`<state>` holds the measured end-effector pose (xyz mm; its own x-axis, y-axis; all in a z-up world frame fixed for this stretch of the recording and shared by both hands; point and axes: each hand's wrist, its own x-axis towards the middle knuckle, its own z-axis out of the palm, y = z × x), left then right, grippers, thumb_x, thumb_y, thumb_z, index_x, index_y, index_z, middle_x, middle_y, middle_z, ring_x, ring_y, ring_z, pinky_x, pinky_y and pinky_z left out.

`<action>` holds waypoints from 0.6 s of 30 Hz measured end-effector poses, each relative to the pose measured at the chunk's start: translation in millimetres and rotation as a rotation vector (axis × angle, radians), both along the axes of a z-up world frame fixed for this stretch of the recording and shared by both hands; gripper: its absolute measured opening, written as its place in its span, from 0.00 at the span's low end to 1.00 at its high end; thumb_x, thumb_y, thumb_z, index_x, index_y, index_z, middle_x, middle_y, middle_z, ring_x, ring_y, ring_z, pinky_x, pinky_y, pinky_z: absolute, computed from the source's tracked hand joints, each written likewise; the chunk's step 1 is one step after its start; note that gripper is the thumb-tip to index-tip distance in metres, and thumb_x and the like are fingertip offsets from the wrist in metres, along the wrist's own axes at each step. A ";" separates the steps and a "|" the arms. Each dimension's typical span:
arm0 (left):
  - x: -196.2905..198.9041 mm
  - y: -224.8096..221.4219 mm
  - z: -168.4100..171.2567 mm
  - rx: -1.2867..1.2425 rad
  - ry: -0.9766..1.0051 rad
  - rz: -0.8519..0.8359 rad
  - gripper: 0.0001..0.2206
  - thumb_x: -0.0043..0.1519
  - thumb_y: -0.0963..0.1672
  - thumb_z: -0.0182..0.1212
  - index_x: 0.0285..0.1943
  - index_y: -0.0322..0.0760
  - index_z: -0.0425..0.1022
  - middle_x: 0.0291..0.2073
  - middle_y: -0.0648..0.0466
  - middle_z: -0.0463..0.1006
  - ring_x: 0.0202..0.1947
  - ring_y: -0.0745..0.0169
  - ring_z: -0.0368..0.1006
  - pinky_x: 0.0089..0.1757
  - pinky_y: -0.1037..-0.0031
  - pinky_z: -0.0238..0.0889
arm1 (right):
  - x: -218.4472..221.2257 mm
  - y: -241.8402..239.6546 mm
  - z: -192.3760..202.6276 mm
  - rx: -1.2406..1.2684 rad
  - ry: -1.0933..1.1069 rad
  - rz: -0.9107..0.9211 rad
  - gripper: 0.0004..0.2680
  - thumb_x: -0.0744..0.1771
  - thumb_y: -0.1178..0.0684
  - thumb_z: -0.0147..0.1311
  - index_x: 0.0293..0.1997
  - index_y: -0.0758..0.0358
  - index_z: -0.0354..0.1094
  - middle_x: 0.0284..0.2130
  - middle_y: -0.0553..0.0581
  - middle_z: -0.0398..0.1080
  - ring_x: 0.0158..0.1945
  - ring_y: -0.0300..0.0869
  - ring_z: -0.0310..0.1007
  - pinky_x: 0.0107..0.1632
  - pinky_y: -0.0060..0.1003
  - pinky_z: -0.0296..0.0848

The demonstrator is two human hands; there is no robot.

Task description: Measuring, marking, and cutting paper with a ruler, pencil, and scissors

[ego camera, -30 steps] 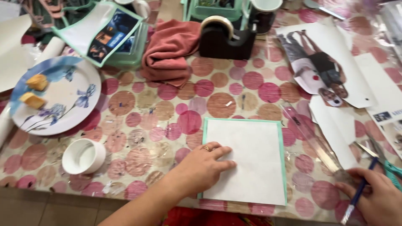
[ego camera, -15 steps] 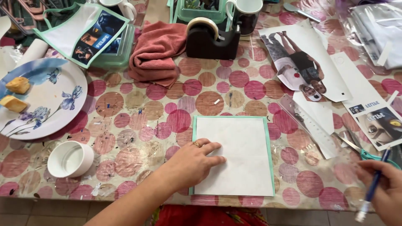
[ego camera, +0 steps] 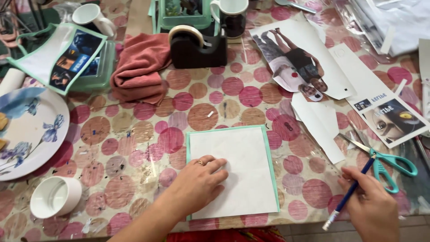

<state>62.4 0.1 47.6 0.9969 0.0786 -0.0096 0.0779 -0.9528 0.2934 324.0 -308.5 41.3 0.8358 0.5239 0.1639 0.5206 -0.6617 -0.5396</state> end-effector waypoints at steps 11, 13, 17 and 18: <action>-1.4 40.9 -8.3 -0.228 -0.126 -0.143 0.08 0.67 0.45 0.57 0.50 0.44 0.81 0.58 0.49 0.78 0.52 0.42 0.73 0.56 0.58 0.62 | 44.7 0.5 -22.5 0.145 0.272 0.857 0.11 0.59 0.49 0.66 0.45 0.47 0.85 0.38 0.42 0.88 0.35 0.25 0.90 0.42 0.20 0.79; -2.5 51.6 -19.7 -0.322 -0.122 -0.239 0.11 0.70 0.44 0.52 0.55 0.47 0.80 0.62 0.49 0.77 0.56 0.40 0.73 0.60 0.56 0.61 | 51.7 14.4 -49.9 0.042 0.291 0.979 0.11 0.61 0.49 0.64 0.47 0.45 0.84 0.38 0.41 0.86 0.36 0.27 0.90 0.42 0.23 0.80; -7.9 53.2 -12.2 -0.331 -0.124 -0.283 0.13 0.70 0.49 0.52 0.56 0.47 0.80 0.64 0.46 0.75 0.60 0.50 0.75 0.65 0.58 0.56 | 39.0 37.8 -67.8 0.001 0.314 0.949 0.11 0.61 0.47 0.63 0.46 0.42 0.86 0.33 0.39 0.87 0.30 0.28 0.87 0.38 0.24 0.79; -9.2 50.1 -9.3 -0.324 -0.086 -0.250 0.16 0.66 0.53 0.53 0.56 0.49 0.79 0.66 0.49 0.73 0.62 0.44 0.71 0.64 0.56 0.56 | 34.4 41.5 -67.1 -0.018 0.288 0.912 0.11 0.61 0.45 0.64 0.45 0.40 0.87 0.31 0.38 0.85 0.29 0.27 0.86 0.37 0.22 0.79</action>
<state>53.2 50.2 38.3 0.9832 -0.1590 0.0899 -0.1816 -0.7965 0.5767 358.3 -266.9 -25.7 0.1115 0.9938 0.0015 0.6885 -0.0762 -0.7212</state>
